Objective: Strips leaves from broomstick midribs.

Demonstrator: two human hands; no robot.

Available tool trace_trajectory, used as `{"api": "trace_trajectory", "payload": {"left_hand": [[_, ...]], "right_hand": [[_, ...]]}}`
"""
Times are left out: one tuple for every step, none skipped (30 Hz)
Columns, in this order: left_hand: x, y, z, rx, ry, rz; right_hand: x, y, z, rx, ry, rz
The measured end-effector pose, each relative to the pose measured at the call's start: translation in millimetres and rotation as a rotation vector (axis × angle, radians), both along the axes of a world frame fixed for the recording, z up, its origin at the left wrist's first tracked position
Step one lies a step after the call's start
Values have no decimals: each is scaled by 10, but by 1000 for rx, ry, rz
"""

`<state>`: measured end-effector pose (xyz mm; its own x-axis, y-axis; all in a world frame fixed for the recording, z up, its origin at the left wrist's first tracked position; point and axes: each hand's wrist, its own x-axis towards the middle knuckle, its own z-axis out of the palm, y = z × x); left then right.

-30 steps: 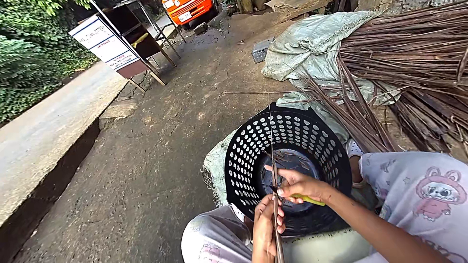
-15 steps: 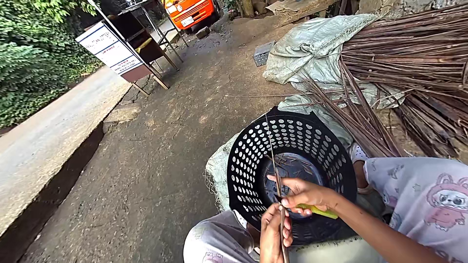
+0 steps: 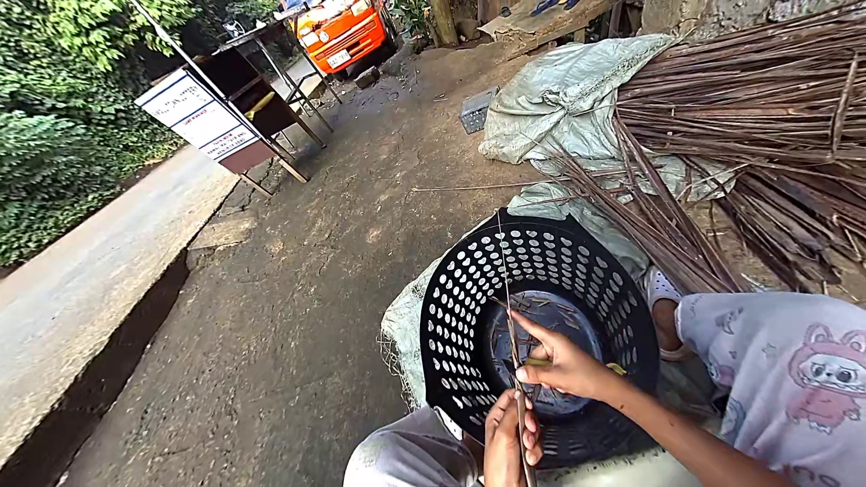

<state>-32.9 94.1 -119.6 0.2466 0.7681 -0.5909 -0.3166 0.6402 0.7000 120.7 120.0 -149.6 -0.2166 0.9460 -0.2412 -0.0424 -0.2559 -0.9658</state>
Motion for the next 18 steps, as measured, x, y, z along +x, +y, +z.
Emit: {"api": "trace_trajectory", "payload": {"left_hand": [[7,4,4,-2,20,7],[14,6,6,-3,41,11],[20,7,8,-4,57,10],[23,10,8,0,69,6],[23,14,10,4,74,2],[21,12,15,7,76,-2],[14,3,21,11,76,-13],[2,-11,26,17,76,-30],[-11,-30,25,21,80,-43],[-23,-48,22,22,87,-52],[-32,-57,19,19,93,-52],[-39,-62,19,15,99,-52],[-48,-70,21,9,104,-53],[-64,-84,20,4,106,-60],[-84,-98,19,0,111,-67],[-105,-107,18,-4,119,-67],[-121,-104,23,-12,133,-59],[-121,-92,31,-25,143,-49]], "right_hand": [[-11,-14,-26,32,-86,-12],[-20,-26,-53,56,-149,-20],[-24,-37,-72,75,-190,-26],[-29,-43,-82,88,-212,-35],[-31,-42,-81,91,-215,-43],[-38,-42,-78,87,-198,-62],[-44,-39,-72,75,-161,-95],[-38,-30,-52,52,-110,-132],[-14,-11,-11,20,-61,-147],[21,13,22,-15,-31,-136],[52,36,42,-40,-21,-123],[72,59,48,-49,-20,-141],[93,84,46,-56,-17,-195],[135,120,42,-67,-16,-262],[203,158,35,-73,-23,-289],[269,175,44,-86,-33,-260],[307,160,68,-95,-49,-190],[314,121,97,-104,-61,-106]]}}
